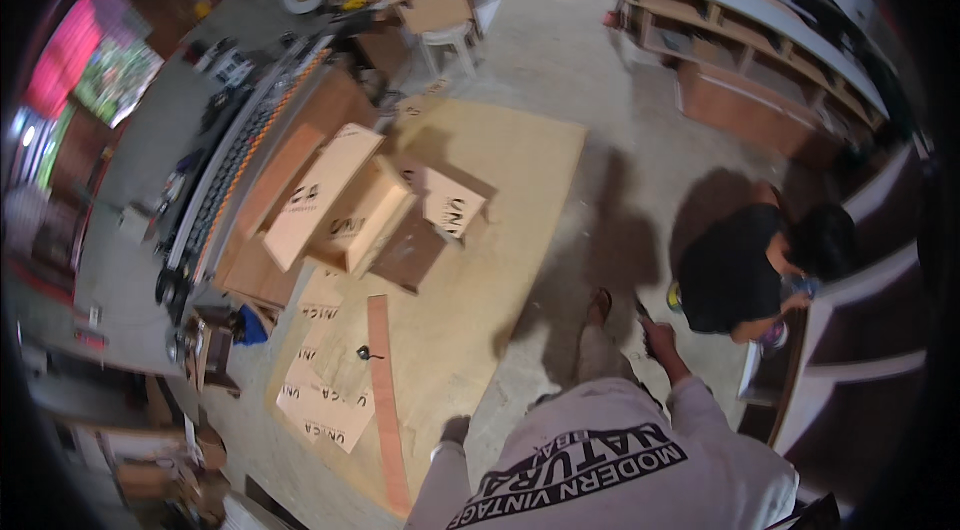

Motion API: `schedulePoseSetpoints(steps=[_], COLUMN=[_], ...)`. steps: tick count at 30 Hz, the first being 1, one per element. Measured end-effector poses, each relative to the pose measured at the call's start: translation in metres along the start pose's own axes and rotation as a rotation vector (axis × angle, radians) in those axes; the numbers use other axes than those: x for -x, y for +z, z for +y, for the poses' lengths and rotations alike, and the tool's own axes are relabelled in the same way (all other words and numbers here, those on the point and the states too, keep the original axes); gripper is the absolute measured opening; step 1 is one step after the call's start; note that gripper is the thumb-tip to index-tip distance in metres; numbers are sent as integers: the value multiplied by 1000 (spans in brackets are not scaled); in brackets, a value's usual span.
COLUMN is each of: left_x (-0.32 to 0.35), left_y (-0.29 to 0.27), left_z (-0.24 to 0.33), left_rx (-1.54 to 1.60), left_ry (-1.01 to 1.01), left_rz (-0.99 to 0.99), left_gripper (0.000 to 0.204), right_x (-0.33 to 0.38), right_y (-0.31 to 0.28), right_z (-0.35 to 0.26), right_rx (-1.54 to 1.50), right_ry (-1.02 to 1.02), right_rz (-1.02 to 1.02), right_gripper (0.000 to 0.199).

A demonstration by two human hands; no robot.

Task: The person assembles small wooden boxes by peeling protective film, applying hot glue to edges, and joining panels. They use a yellow glue gun and a scraper to smooth surfaces, working on multiple box units in a cluttered workshop.

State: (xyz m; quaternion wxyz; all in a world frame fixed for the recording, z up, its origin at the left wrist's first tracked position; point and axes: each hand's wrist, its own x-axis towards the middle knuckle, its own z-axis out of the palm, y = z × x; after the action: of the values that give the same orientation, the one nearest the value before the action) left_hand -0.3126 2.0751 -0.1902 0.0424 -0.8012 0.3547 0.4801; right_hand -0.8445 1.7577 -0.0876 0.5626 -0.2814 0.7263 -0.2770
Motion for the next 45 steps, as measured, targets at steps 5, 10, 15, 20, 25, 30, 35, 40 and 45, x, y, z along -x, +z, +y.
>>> schedulePoseSetpoints(steps=[5,10,15,20,25,30,35,40,45], left_x=[-65,-42,-20,-51,-91,-158,-231,-313,-408], left_y=[-79,-132,-170,-196,-228,-267,-326,-383,-507], left_z=[239,561,753,817,873,960,1079,1170,1175], left_rx=[207,1029,1245,986,916,1098,1253,1411,1495], left_ry=[310,529,679,760,714,497,498,587,432], left_rz=[53,-175,-250,-140,-239,-352,-299,-153,221], left_gripper=[23,47,30,23,32,35,33,25,24], right_x=[-27,-69,-145,-219,-249,-308,-394,-476,-557], right_y=[31,30,-5,-11,-12,-10,6,22,34], right_z=[-155,-263,-311,-358,-427,-521,-641,-738,-781], right_rx=[232,23,55,263,61,-62,79,75,164], right_ry=[-307,-252,-293,-452,-327,-291,-409,-361,-357], right_rz=[-217,-435,-583,-687,-741,-735,-628,-663,-659], right_gripper=[50,42,34,37,22,22,20,21,22])
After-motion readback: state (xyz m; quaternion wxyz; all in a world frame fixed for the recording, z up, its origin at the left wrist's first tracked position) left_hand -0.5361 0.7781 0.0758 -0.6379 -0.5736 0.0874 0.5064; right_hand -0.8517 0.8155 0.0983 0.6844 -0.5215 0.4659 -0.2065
